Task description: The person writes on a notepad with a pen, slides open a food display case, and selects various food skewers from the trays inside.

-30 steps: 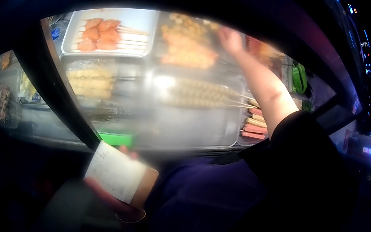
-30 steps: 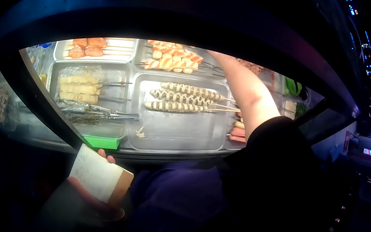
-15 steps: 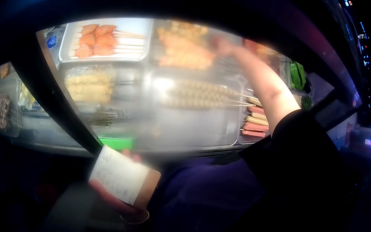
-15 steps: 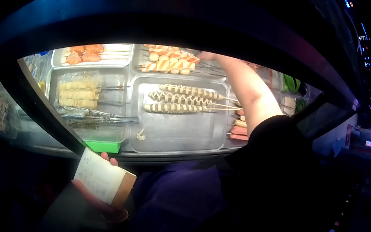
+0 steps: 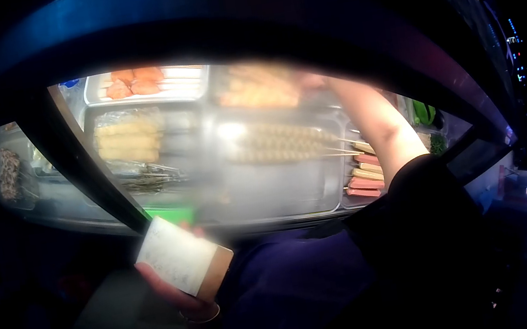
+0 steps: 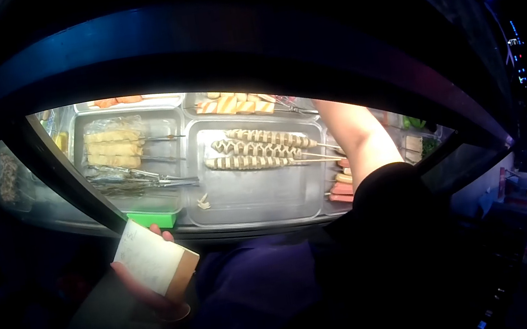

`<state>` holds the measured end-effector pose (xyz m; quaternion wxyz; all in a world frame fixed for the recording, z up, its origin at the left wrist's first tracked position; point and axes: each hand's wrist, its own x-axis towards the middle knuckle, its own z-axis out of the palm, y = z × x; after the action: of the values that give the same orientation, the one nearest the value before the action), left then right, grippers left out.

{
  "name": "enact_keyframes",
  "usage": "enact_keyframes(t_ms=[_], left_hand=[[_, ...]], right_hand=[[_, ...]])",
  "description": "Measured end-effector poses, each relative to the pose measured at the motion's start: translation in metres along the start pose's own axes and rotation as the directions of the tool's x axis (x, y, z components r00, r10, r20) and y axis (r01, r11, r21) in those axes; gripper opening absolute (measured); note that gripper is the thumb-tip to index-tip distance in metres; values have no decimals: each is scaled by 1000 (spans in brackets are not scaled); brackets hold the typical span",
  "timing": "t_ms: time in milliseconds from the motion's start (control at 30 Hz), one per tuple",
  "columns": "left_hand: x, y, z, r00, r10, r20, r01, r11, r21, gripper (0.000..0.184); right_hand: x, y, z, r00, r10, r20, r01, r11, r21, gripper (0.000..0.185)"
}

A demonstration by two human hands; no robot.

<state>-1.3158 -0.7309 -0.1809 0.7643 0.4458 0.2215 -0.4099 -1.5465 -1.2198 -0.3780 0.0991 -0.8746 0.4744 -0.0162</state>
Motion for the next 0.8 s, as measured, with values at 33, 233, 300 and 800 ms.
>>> enact_keyframes(t_ms=[33, 233, 300, 800], left_hand=[[-1, -1, 4, 1000, -6, -11, 6, 1000, -6, 81], [-8, 3, 2, 996, 1, 87, -2, 1000, 15, 83], [-10, 5, -3, 992, 40, 118, -46, 998, 49, 83], [-3, 81, -79, 591, 82, 802, 108, 978, -179, 73]], right_hand=[[1, -1, -6, 1000, -1, -11, 1, 1000, 0, 29], [-15, -1, -46, 993, -18, -118, 21, 999, 26, 29], [-23, -8, -56, 985, -26, -168, 35, 998, 52, 29], [-333, -248, -79, 917, 100, 385, -359, -209, 909, 10]])
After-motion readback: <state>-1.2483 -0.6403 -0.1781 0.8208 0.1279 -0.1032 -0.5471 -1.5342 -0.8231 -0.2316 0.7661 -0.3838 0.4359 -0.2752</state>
